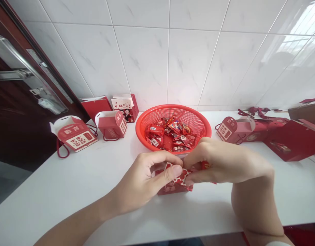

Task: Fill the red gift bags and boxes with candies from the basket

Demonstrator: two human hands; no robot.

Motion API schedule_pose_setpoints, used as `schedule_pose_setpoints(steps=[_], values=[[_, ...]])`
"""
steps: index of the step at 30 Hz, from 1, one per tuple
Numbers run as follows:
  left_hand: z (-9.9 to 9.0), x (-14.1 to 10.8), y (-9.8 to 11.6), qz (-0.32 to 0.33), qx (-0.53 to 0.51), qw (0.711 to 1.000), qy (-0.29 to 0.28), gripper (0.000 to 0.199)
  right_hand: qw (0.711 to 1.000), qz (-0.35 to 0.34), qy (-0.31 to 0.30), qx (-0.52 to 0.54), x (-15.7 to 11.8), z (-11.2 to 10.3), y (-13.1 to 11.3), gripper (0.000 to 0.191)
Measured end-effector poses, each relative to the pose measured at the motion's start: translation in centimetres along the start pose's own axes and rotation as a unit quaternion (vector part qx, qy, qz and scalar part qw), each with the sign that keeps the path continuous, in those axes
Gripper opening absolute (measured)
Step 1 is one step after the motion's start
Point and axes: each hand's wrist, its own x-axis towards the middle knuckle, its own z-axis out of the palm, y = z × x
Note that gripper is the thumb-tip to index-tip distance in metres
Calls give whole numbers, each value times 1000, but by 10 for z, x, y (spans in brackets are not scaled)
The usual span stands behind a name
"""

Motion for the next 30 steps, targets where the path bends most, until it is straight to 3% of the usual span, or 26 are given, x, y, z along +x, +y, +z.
schedule_pose_setpoints(steps=[4,7,9,11,13,18,23,30], values=[[-2,-2,-3,74,62,993,64,21,997,18,66,35,-9,-7,4,30],[-6,-2,-4,168,189,957,145,13,992,37,113,41,-14,-11,7,35],[-9,-1,-4,198,267,928,167,12,992,39,112,34,-14,-11,8,37],[-13,1,-3,188,318,917,150,13,994,41,102,19,-11,-11,8,37],[-18,2,-3,158,334,924,103,14,993,46,105,1,-9,-10,9,38],[-30,2,1,100,299,949,19,18,991,44,124,10,-13,-11,12,40],[-35,-2,6,79,273,957,-53,21,993,23,106,53,-16,-13,13,35],[-27,13,-4,58,219,974,-22,26,995,26,93,15,-8,-10,10,31]])
